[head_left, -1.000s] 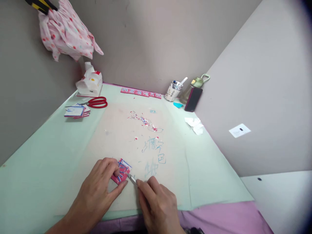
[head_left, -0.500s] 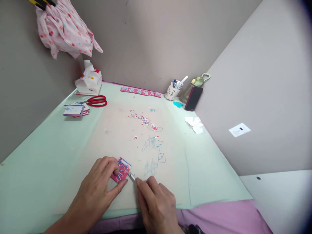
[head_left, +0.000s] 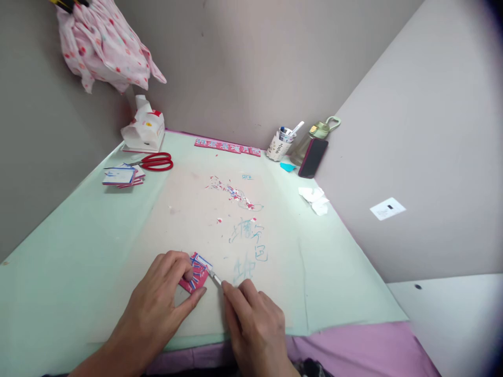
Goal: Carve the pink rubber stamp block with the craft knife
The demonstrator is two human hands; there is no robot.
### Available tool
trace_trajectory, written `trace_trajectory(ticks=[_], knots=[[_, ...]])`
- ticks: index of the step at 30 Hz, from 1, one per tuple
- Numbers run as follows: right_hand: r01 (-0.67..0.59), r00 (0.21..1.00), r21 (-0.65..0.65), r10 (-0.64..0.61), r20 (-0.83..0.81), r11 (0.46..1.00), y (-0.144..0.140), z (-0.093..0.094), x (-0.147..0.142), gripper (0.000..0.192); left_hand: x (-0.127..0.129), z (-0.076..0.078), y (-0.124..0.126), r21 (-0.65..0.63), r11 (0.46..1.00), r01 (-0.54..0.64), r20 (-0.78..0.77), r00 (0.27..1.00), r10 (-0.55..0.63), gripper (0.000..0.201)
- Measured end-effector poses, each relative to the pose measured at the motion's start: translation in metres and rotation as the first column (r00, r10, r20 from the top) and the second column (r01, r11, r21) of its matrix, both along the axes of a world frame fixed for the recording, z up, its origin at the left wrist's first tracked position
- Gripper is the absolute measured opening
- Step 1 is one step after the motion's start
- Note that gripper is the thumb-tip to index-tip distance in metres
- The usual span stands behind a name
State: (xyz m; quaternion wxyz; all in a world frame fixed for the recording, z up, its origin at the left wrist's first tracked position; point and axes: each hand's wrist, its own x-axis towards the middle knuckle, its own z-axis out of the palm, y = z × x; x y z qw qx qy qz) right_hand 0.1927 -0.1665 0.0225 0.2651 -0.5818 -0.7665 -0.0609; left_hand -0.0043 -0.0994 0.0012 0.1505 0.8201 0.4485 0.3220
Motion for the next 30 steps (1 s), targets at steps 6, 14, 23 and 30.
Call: trace_trajectory(ticks=[6, 14, 23, 30], knots=[[-0.018, 1.0, -0.005, 0.018, -0.009, 1.0, 0.001, 0.0, 0.001, 0.032, 0.0, 0.001, 0.001, 0.012, 1.0, -0.004, -0.002, 1.0, 0.004, 0.018], [0.014, 0.997, -0.017, -0.015, -0.075, 1.0, 0.004, -0.004, 0.001, 0.031, 0.001, 0.002, 0.001, 0.011, 1.0, -0.018, 0.023, 1.0, 0.018, 0.014], [-0.124, 0.905, -0.302, -0.017, -0.424, 0.945, 0.009, 0.019, 0.025, 0.022, 0.001, 0.003, 0.0, 0.013, 1.0, -0.011, 0.02, 1.0, 0.011, 0.016], [-0.209, 0.894, -0.425, -0.004, -0.448, 0.881, 0.014, 0.027, 0.014, 0.024, 0.001, 0.004, 0.001, 0.024, 1.0, 0.01, 0.021, 1.0, -0.01, 0.014]])
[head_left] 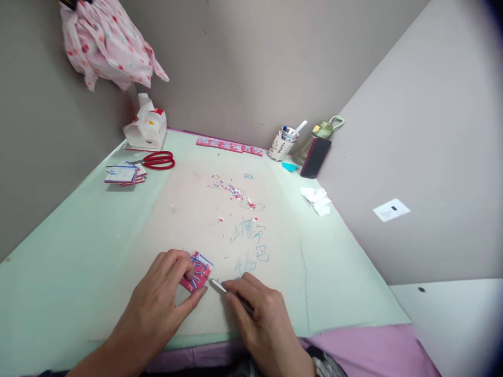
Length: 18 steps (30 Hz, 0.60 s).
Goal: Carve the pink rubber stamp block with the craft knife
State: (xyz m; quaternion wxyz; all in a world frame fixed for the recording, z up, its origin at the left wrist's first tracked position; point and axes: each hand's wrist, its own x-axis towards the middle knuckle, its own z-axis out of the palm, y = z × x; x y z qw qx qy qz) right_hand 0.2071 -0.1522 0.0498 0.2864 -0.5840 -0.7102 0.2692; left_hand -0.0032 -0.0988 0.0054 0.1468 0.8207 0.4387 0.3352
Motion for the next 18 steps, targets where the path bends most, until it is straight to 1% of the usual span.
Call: trace_trajectory(ticks=[4, 6, 9, 11, 13, 15, 17, 18], knots=[[0.051, 0.997, 0.053, -0.053, 0.054, 0.997, 0.003, 0.0001, 0.0045, 0.025, 0.0, -0.0006, 0.0004, 0.022, 1.0, -0.013, -0.009, 1.0, 0.013, 0.017], [0.067, 0.996, 0.071, -0.071, 0.053, 0.995, 0.0023, 0.002, 0.005, 0.025, 0.0, -0.0005, 0.0003, 0.021, 1.0, -0.014, -0.006, 1.0, 0.014, 0.017], [0.013, 0.998, 0.048, -0.016, 0.054, 0.999, 0.0004, 0.0051, 0.0012, 0.024, -0.0003, 0.0004, 0.0001, 0.009, 1.0, -0.014, 0.01, 1.0, 0.014, 0.014], [-0.018, 0.995, 0.051, 0.013, 0.098, 0.999, 0.0004, 0.0054, -0.0015, 0.023, -0.0004, 0.0006, 0.0, 0.001, 1.0, -0.016, 0.022, 1.0, 0.016, 0.013], [-0.004, 0.987, 0.098, -0.012, 0.16, 0.995, 0.0015, 0.0035, -0.0018, 0.025, -0.0004, 0.0002, -0.0001, -0.005, 1.0, -0.023, 0.024, 0.999, 0.023, 0.012], [0.037, 0.976, 0.178, -0.074, 0.207, 0.983, 0.0026, 0.0004, 0.0002, 0.028, -0.0002, -0.0005, -0.0002, -0.01, 1.0, -0.029, 0.02, 0.999, 0.03, 0.012], [0.051, 0.969, 0.247, -0.108, 0.223, 0.968, 0.002, -0.0028, 0.0027, 0.029, 0.0002, -0.001, -0.0003, -0.01, 0.999, -0.03, 0.017, 0.999, 0.031, 0.013], [0.043, 0.969, 0.271, -0.106, 0.222, 0.962, 0.0009, -0.0042, 0.0035, 0.028, 0.0004, -0.001, -0.0003, -0.011, 1.0, -0.03, 0.018, 0.999, 0.03, 0.013]])
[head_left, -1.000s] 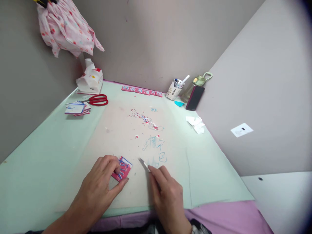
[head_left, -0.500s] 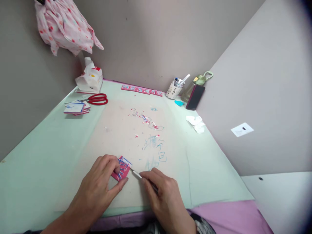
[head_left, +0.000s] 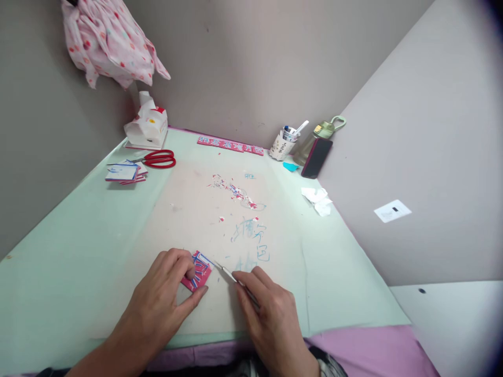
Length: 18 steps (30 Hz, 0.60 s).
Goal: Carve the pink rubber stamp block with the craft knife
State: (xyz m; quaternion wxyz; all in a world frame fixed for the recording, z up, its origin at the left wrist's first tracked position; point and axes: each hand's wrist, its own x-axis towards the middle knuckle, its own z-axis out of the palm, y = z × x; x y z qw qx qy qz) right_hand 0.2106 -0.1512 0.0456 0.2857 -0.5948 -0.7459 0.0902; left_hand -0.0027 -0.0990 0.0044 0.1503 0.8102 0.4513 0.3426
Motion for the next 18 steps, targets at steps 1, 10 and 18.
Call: trace_trajectory(ticks=[1, 10, 18], knots=[[-0.017, 1.0, 0.016, 0.017, -0.002, 1.0, -0.002, -0.001, 0.0, 0.027, 0.0, 0.0, 0.0, 0.0, 1.0, 0.001, 0.002, 1.0, -0.001, 0.013], [-0.08, 0.995, 0.056, 0.076, 0.069, 0.995, -0.013, -0.009, -0.008, 0.028, 0.0, 0.002, 0.0, -0.007, 1.0, 0.008, 0.008, 1.0, -0.008, 0.014], [-0.006, 0.988, 0.162, -0.019, 0.151, 0.987, -0.016, -0.02, -0.019, 0.033, 0.002, 0.002, 0.0, -0.009, 1.0, 0.003, 0.016, 1.0, -0.002, 0.013]])
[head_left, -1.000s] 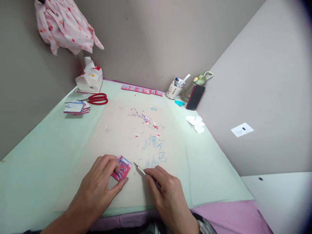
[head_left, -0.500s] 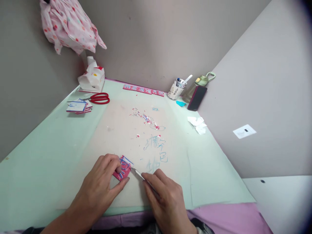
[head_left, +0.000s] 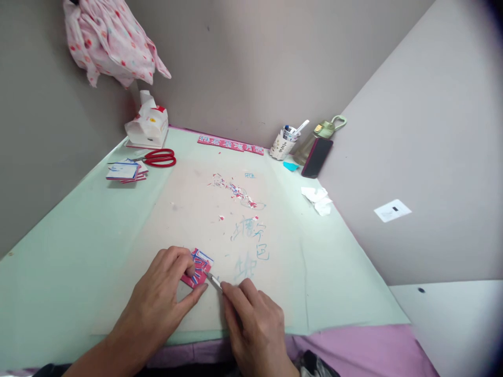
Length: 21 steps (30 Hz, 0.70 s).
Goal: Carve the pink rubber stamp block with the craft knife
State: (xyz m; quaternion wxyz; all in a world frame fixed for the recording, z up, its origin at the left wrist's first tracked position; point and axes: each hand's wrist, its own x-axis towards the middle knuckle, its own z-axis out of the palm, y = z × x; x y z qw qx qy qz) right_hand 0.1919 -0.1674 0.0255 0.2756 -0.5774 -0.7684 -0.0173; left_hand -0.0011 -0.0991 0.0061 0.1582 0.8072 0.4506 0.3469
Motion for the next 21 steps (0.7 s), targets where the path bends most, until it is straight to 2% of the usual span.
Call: trace_trajectory(ticks=[10, 17, 21], knots=[[0.066, 0.996, 0.094, -0.071, 0.054, 0.993, 0.001, -0.012, -0.008, 0.029, 0.0, 0.001, 0.0, 0.003, 1.0, -0.005, -0.017, 1.0, 0.005, 0.011], [0.005, 0.99, -0.011, -0.007, -0.14, 1.0, -0.002, -0.01, 0.0, 0.026, 0.0, 0.0, 0.0, -0.001, 1.0, 0.002, -0.013, 1.0, -0.002, 0.014], [-0.013, 0.994, -0.022, 0.011, -0.105, 1.0, -0.003, -0.008, 0.003, 0.027, 0.0, 0.001, 0.001, 0.021, 1.0, 0.008, -0.035, 0.999, -0.008, 0.015]])
